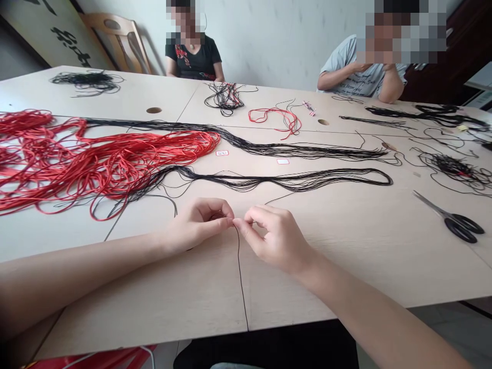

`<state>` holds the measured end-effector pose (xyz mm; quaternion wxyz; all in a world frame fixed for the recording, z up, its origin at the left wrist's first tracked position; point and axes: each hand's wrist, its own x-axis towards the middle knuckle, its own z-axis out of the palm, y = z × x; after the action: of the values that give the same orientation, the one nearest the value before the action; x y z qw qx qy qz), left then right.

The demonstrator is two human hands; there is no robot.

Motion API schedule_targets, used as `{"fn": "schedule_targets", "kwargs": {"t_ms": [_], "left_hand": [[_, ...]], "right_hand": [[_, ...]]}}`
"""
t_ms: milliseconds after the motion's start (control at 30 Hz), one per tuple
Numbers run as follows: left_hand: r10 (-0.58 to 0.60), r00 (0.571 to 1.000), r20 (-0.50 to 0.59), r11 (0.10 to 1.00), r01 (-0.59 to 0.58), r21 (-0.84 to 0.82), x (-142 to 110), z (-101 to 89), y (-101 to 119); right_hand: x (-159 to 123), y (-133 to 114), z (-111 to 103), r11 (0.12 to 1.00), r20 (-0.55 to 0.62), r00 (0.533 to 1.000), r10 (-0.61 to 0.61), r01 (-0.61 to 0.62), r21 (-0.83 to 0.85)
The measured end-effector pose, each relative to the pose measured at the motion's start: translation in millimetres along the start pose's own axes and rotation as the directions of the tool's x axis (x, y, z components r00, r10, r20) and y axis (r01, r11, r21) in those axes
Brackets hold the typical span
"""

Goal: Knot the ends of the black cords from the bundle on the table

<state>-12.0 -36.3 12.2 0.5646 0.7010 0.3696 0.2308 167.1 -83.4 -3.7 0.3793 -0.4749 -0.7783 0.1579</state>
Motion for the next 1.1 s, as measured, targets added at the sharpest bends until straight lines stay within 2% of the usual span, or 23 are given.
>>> {"fn": "schedule_targets", "kwargs": {"t_ms": [167,333,433,500,533,567,600,633,667,700,733,767,833,867,900,933,1000,1033,1067,1100], "left_hand": [[0.020,1.000,0.009,1.000,-0.020,0.006,0,-0.6,-1],[0.053,0.999,-0.006,0.997,-0.054,-0.048,2,-2.4,-2],[0.019,0.999,-0.044,0.996,-0.022,-0.083,3,-3.0,-2],[-0.015,0.996,-0.083,0.996,0.008,-0.086,3,-3.0,-3],[-0.029,0.995,-0.097,0.996,0.021,-0.084,3,-2.8,-3],[-0.039,0.994,-0.106,0.996,0.030,-0.081,3,-2.5,-3],[-0.044,0.992,-0.114,0.996,0.035,-0.080,3,-2.2,-3],[-0.048,0.991,-0.121,0.996,0.039,-0.080,3,-1.9,-3],[-0.050,0.991,-0.127,0.996,0.040,-0.081,3,-1.6,-3],[-0.051,0.990,-0.130,0.996,0.040,-0.083,3,-1.4,-3],[-0.050,0.990,-0.132,0.996,0.039,-0.085,3,-1.2,-3],[-0.048,0.990,-0.134,0.996,0.036,-0.087,3,-1.1,-3],[-0.041,0.990,-0.138,0.996,0.030,-0.081,3,-1.2,-3],[-0.039,0.989,-0.144,0.997,0.029,-0.073,3,-1.4,-3],[-0.041,0.987,-0.153,0.998,0.031,-0.062,3,-1.6,-2],[-0.044,0.986,-0.161,0.998,0.036,-0.052,3,-1.7,-2],[-0.056,0.984,-0.170,0.998,0.050,-0.041,3,-1.8,-1],[-0.061,0.984,-0.170,0.998,0.056,-0.038,3,-1.8,0],[-0.062,0.985,-0.162,0.998,0.057,-0.035,2,-1.7,0],[-0.059,0.988,-0.146,0.998,0.055,-0.029,2,-1.5,1]], "right_hand": [[-4,-6,1,0.998,0.021,0.999,-0.028,0.027,0.051],[-5,-3,2,0.996,-0.032,0.996,-0.083,0.084,0.020],[2,2,-1,0.994,-0.176,0.981,-0.083,0.068,-0.090],[4,2,-4,0.989,-0.319,0.943,-0.093,0.051,-0.139],[4,1,-5,0.992,-0.351,0.933,-0.079,0.040,-0.116],[4,-2,-6,0.999,-0.333,0.943,-0.027,0.013,-0.045],[3,-5,-6,0.996,-0.259,0.964,0.066,-0.049,0.073],[2,-8,-6,0.964,-0.133,0.974,0.184,-0.153,0.216],[1,-11,-6,0.887,0.025,0.954,0.299,-0.288,0.360],[1,-13,-5,0.762,0.189,0.903,0.385,-0.427,0.488],[1,-15,-5,0.599,0.336,0.837,0.432,-0.545,0.586],[2,-15,-5,0.426,0.456,0.775,0.438,-0.625,0.654],[5,-13,-5,0.122,0.628,0.674,0.389,-0.714,0.690],[6,-11,-6,0.013,0.687,0.629,0.364,-0.741,0.672],[7,-8,-7,-0.058,0.731,0.586,0.349,-0.765,0.641],[8,-6,-9,-0.092,0.761,0.547,0.348,-0.788,0.609],[9,-3,-10,-0.057,0.767,0.506,0.395,-0.819,0.571],[9,-2,-10,0.014,0.737,0.514,0.439,-0.824,0.567],[9,-1,-9,0.119,0.681,0.547,0.487,-0.813,0.569],[9,-1,-9,0.256,0.597,0.606,0.526,-0.782,0.568]]}}
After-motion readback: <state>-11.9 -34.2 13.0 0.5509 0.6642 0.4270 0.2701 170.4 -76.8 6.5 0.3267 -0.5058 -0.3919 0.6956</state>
